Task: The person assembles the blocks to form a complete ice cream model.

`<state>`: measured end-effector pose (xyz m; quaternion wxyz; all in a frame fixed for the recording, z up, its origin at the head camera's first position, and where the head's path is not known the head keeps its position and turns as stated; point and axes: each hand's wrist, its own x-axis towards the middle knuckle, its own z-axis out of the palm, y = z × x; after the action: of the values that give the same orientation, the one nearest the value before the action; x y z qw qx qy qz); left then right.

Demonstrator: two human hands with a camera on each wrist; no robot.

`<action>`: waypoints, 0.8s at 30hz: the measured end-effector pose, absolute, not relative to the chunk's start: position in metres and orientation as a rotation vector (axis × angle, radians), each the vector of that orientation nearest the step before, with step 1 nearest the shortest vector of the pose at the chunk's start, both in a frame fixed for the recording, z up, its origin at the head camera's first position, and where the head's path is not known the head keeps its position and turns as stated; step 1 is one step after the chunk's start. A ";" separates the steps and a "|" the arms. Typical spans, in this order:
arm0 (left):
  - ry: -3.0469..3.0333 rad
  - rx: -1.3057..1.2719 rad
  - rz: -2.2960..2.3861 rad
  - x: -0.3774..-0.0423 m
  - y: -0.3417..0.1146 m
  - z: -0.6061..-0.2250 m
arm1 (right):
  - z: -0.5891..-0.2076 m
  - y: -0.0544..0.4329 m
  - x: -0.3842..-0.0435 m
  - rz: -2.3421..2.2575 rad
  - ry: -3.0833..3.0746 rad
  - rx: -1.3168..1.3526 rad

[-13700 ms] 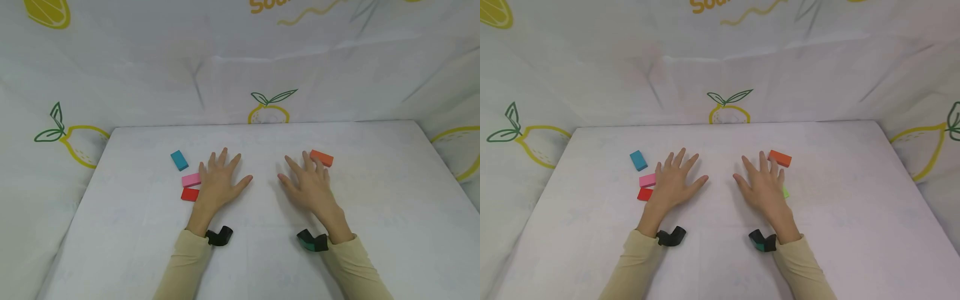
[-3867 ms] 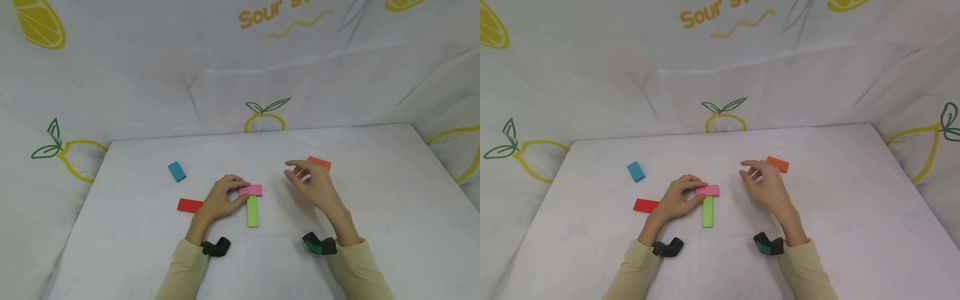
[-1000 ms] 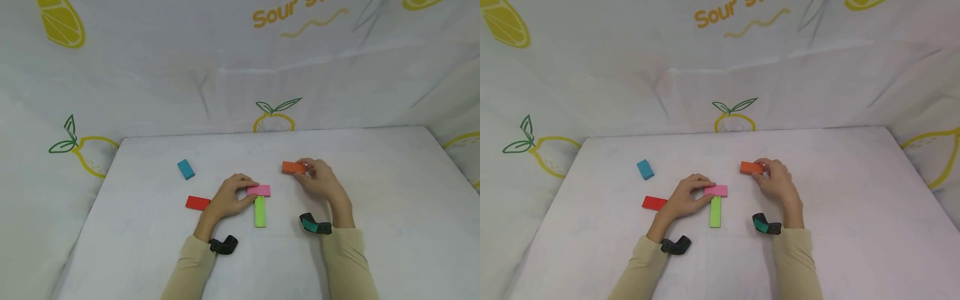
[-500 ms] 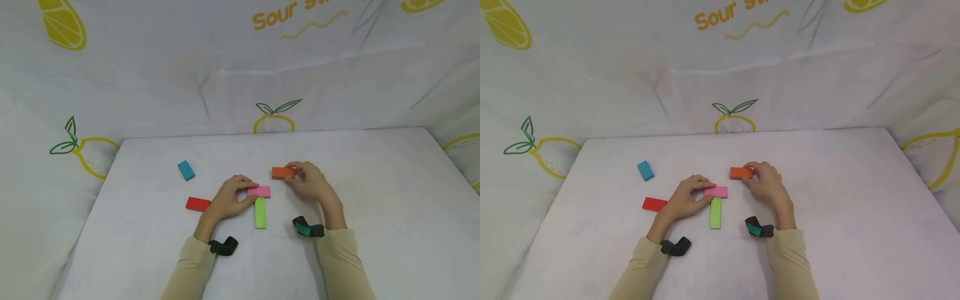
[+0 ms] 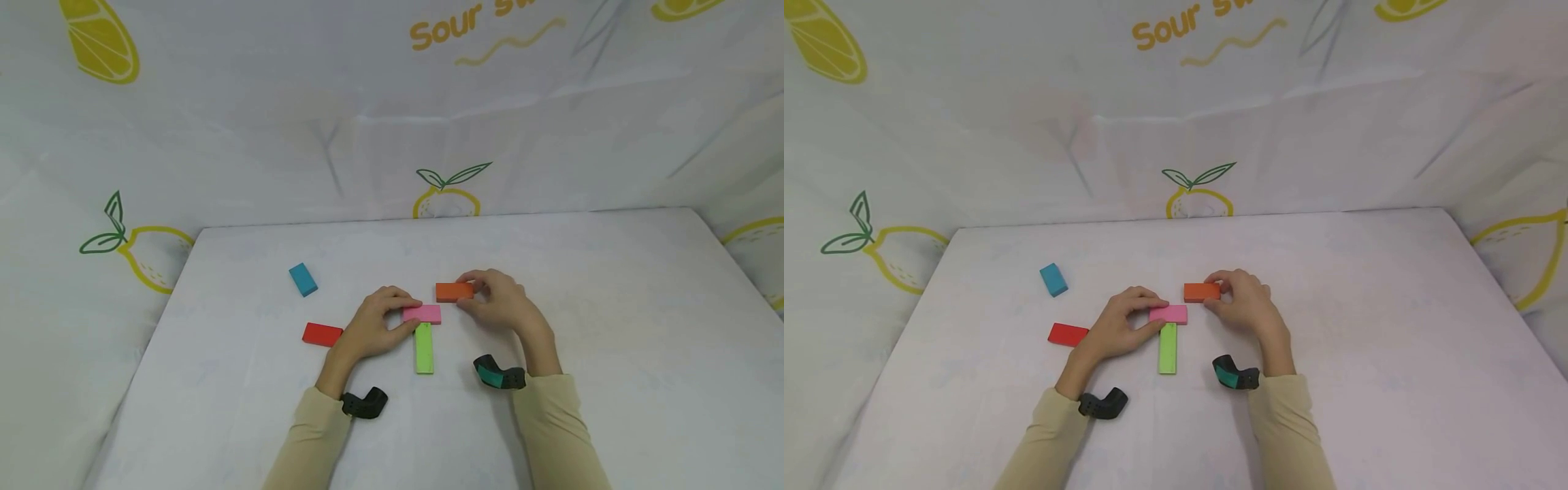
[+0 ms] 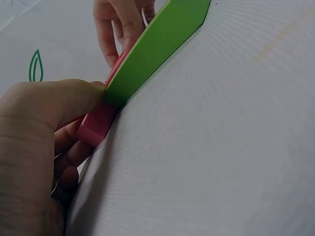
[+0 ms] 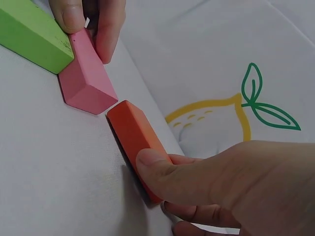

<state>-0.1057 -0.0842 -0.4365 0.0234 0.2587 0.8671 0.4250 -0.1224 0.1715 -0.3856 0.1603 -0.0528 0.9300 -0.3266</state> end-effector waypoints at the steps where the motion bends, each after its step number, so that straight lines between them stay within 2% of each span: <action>1: 2.685 0.799 1.315 -0.106 -0.084 -0.437 | -0.385 0.171 -0.122 -0.930 2.656 -0.156; 24: 2.684 0.812 1.332 -0.106 -0.085 -0.437 | -0.385 0.171 -0.124 -0.901 2.641 -0.233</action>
<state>-0.1063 -0.0847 -0.4372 0.0188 0.2615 0.8644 0.4290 -0.1235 0.1709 -0.3848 0.1696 -0.0821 0.9295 -0.3172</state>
